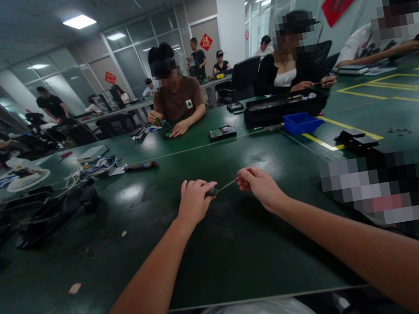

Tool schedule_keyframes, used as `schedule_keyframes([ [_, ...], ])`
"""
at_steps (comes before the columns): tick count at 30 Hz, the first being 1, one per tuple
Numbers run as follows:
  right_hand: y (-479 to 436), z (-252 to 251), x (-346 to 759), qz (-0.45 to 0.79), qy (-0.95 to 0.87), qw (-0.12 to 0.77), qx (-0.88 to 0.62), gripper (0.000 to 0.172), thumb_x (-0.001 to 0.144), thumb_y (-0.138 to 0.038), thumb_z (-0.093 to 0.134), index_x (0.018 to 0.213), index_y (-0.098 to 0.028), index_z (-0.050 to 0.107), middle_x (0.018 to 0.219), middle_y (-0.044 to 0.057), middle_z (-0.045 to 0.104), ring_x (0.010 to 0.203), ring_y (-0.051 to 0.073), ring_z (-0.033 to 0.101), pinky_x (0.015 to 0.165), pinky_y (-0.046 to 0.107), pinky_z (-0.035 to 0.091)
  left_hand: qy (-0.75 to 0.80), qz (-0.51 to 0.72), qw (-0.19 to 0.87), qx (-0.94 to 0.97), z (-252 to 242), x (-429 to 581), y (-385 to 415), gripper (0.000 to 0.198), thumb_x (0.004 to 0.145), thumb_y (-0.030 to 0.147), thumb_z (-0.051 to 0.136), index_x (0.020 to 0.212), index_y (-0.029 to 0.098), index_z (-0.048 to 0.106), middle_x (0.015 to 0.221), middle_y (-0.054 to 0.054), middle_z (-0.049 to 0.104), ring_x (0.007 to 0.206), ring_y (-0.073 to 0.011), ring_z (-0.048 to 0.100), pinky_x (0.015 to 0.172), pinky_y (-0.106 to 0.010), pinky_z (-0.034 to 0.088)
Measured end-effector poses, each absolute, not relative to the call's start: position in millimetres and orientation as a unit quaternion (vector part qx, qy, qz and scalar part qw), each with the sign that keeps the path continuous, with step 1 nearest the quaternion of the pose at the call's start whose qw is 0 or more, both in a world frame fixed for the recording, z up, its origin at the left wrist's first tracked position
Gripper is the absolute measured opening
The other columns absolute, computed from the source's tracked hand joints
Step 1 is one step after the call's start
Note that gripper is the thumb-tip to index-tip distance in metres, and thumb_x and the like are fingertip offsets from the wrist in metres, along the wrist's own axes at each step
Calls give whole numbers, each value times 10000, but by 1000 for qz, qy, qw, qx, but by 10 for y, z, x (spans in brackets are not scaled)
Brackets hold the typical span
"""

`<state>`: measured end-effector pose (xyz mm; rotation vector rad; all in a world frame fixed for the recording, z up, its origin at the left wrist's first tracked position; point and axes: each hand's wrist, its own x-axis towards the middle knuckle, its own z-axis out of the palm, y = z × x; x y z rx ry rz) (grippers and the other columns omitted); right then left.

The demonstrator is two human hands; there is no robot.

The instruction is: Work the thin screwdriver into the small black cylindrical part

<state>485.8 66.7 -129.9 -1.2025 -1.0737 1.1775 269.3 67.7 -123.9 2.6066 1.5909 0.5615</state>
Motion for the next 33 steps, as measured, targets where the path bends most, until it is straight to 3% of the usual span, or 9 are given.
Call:
schedule_keyframes([
  [7, 680, -1280, 4900, 408, -485, 543, -551, 215, 870, -412, 567, 825, -207, 616, 734, 27, 645, 653, 169, 572, 638, 322, 463, 505, 240, 139, 817, -1297, 2675, 690, 381, 879, 283, 674, 1257, 255, 636, 1163, -68, 649, 1101, -249, 566, 996, -422, 420],
  [18, 726, -1304, 4975, 307, -553, 547, -548, 283, 909, -486, 534, 942, -219, 622, 838, 37, 659, 747, 197, 599, 708, 358, 471, 534, 363, 312, 697, -1168, 2740, 669, 313, 893, 269, 568, 1201, 213, 568, 1115, -59, 656, 1022, -206, 611, 928, -352, 465],
  [23, 712, -1275, 4977, 293, -561, 549, -545, 288, 919, -488, 526, 945, -218, 622, 836, 37, 665, 749, 200, 605, 707, 357, 469, 523, 236, 274, 771, -1086, 2843, 539, 273, 857, 440, 632, 1030, 229, 645, 957, -29, 668, 865, -201, 618, 751, -312, 476],
  [29, 685, -1241, 4972, 299, -564, 551, -538, 276, 928, -471, 514, 941, -216, 619, 854, 41, 674, 763, 201, 606, 722, 358, 469, 502, 67, 166, 846, -1163, 3019, 512, 402, 900, 476, 555, 1256, 302, 627, 1190, -55, 673, 1057, -271, 621, 836, -376, 490],
  [33, 676, -1232, 4968, 301, -562, 548, -542, 274, 924, -471, 519, 939, -217, 619, 850, 41, 673, 754, 199, 601, 715, 354, 466, 485, 42, 124, 864, -1184, 3075, 555, 326, 906, 429, 547, 1168, 275, 666, 1117, -73, 690, 1018, -284, 631, 823, -389, 501],
])
